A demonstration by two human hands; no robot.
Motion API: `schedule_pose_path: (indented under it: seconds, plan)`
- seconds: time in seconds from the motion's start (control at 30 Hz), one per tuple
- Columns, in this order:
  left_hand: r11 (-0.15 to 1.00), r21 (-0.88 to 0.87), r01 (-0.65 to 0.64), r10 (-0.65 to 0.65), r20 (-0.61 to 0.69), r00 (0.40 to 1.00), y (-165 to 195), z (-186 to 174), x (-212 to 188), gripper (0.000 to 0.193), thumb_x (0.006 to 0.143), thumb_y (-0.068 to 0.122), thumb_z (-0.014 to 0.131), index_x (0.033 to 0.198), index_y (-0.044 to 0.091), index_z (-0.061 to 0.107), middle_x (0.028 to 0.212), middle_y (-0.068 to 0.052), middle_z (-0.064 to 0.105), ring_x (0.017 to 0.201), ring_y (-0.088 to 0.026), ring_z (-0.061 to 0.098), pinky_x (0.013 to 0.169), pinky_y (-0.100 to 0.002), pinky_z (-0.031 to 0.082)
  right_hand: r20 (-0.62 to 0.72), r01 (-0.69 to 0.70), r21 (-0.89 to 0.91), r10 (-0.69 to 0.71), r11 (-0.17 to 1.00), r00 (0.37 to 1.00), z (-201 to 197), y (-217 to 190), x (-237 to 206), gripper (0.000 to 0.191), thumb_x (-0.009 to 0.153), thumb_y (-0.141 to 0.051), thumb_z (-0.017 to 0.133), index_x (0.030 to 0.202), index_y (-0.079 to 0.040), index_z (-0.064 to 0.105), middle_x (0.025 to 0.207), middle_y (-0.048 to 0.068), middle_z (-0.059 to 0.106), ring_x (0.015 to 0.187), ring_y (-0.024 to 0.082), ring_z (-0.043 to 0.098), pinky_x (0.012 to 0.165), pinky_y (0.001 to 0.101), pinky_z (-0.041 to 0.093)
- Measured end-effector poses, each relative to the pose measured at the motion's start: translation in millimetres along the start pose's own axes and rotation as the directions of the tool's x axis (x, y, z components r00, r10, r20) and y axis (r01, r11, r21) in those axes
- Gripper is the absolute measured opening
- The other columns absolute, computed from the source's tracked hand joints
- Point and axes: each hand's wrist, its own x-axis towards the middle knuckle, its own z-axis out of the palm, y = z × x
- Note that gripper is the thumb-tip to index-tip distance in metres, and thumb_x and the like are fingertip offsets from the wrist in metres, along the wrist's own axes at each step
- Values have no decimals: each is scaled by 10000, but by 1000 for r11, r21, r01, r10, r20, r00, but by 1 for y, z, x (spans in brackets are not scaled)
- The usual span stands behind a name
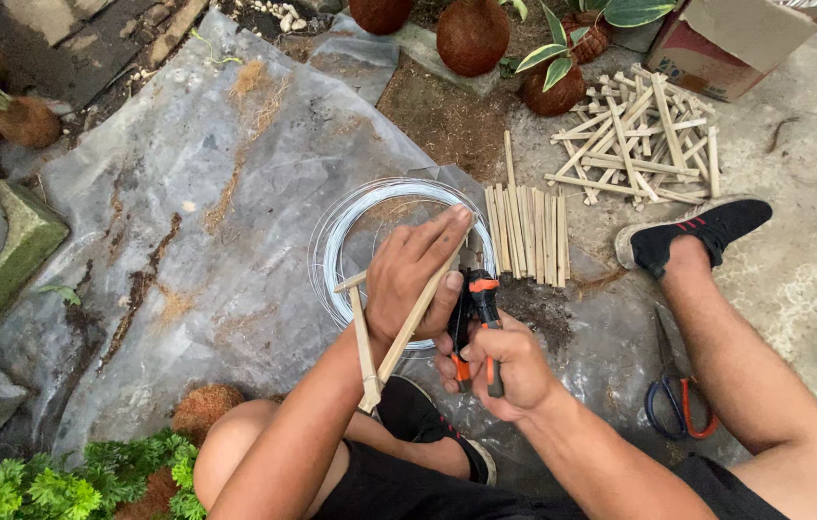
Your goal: The person sits on the ground and cuts bamboo sticks to length with pliers, then joins the cut sticks with wire into a small frame, twisting wire by hand and with pliers to hold the joints together.
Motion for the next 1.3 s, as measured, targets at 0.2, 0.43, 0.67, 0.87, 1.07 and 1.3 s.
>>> schedule_pose_path:
  seconds: [0.2,0.43,0.67,0.87,1.07,1.3]
  plan:
    - [999,-18,49,-49,-9,999,2,1,-3,496,1069,288,484,1475,11,551,1448,-164,617,994,-345,616,930,-426,510,4,41,17,-41,999,999,-15,14,9,289,679,17,521,965,-12,550,824,132,563,621,260,557,515,400,448]
    - [803,-320,503,-516,52,855,-10,34,-10,497,1147,361,421,1549,96,544,1238,-186,627,1077,-293,608,933,-402,483,-18,156,-306,-170,939,985,-37,21,29,231,741,-9,582,972,11,574,793,129,585,646,252,601,571,400,523]
    - [-263,-575,774,-798,581,161,-32,54,-32,490,1018,448,465,1307,125,694,1019,-16,714,586,-138,580,492,-293,443,139,209,-978,-675,23,725,-79,5,6,512,861,-202,751,1266,48,563,982,140,665,864,312,649,757,424,543]
    - [-407,-554,726,-737,669,98,-23,78,-35,499,1049,468,436,1149,40,672,1007,-47,727,521,-137,534,428,-296,403,486,129,-850,-665,-511,567,-75,-14,-2,617,837,-259,820,1296,51,548,1069,201,642,930,383,656,789,453,540]
    - [-465,-553,691,-735,677,47,-19,71,-34,461,1050,453,426,1133,67,664,990,-31,719,507,-134,519,405,-278,380,470,68,-827,-621,-558,627,-62,-21,-1,626,803,-280,856,1283,16,585,1055,191,663,888,366,665,738,446,553]
    - [-445,-553,705,-764,645,24,-20,75,-36,475,1082,468,462,1128,39,660,907,-68,644,511,-139,520,405,-284,380,489,74,-808,-596,-584,637,-61,-23,-3,627,794,-260,847,1273,40,576,1053,205,654,893,383,663,728,448,550]
